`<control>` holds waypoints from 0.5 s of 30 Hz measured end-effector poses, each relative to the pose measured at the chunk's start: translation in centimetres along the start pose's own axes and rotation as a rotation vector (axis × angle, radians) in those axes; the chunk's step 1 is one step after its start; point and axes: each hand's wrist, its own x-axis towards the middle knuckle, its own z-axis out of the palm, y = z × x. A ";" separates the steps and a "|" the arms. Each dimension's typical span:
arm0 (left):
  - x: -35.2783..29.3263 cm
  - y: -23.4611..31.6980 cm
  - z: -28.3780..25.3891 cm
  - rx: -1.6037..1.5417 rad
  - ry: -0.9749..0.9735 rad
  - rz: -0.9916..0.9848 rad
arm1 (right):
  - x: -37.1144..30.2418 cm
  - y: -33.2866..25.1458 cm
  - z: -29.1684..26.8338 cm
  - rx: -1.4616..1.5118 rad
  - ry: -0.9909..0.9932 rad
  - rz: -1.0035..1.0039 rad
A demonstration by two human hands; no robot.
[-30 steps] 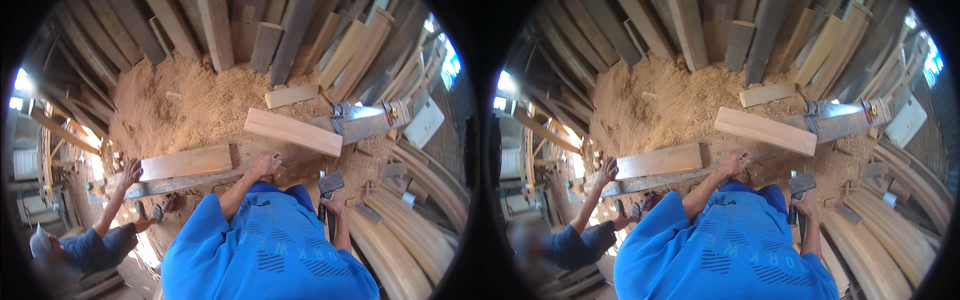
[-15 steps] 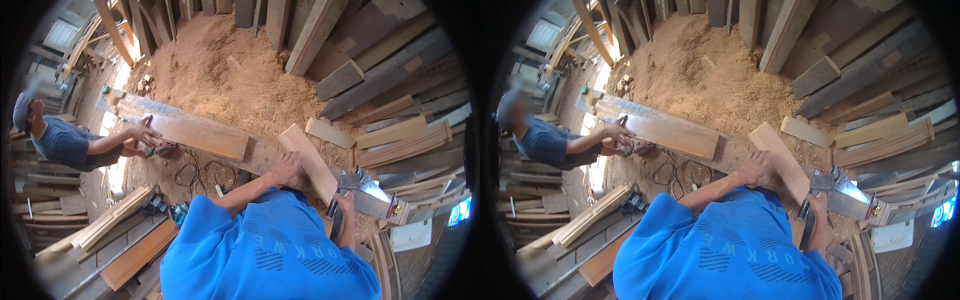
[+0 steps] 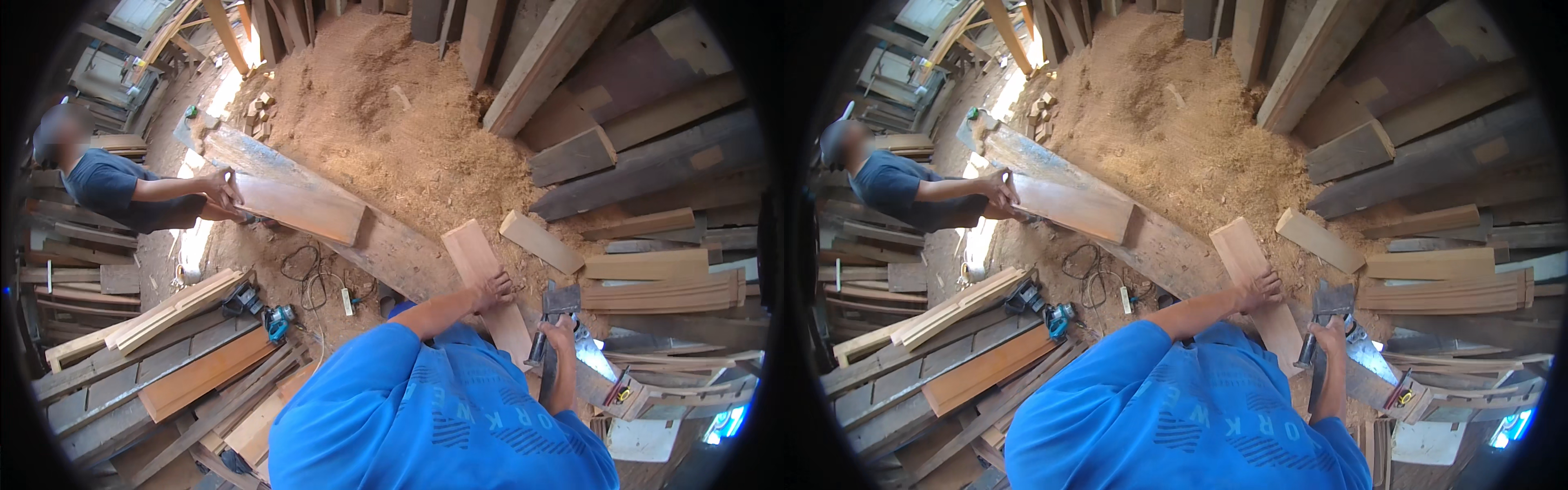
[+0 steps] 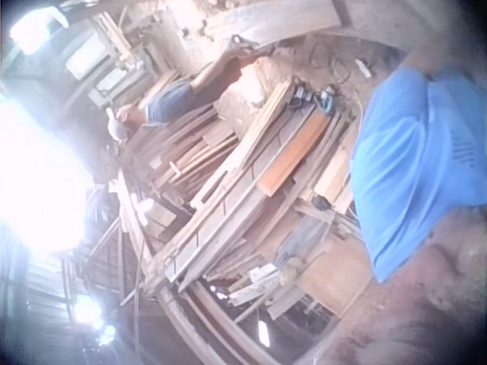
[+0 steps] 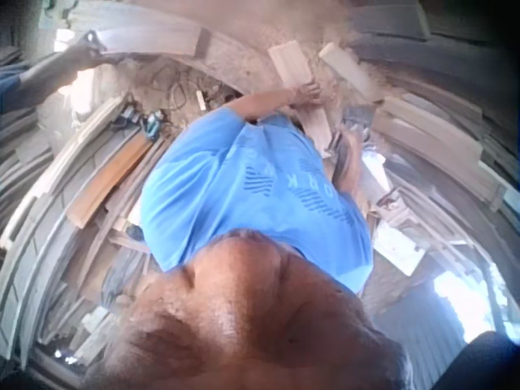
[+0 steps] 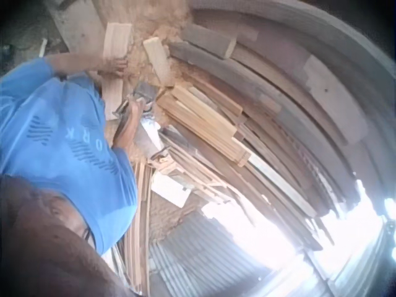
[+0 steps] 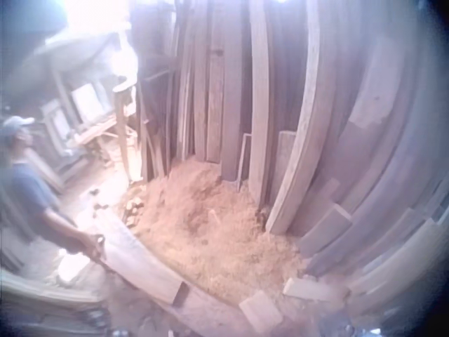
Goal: The person shapes a piece of wood using an axe, then picks up and turns the wood by hand.
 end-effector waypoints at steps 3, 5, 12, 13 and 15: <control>-0.3 -0.1 0.7 -0.074 0.225 -0.022 | 1.2 1.6 0.7 0.009 0.102 -0.025; -1.7 -1.0 1.2 -0.110 0.424 -0.060 | 1.8 2.0 0.8 -0.023 0.128 -0.030; -16.6 -11.3 -3.4 -0.090 0.066 -0.440 | 3.1 -2.7 0.9 -0.013 0.033 -0.111; -19.1 -13.2 -6.3 -0.067 -0.132 -0.512 | 2.4 -4.5 0.8 -0.045 0.022 -0.148; -25.0 -16.5 -7.4 0.110 -0.243 -0.580 | 2.4 -6.4 1.6 -0.076 0.033 -0.136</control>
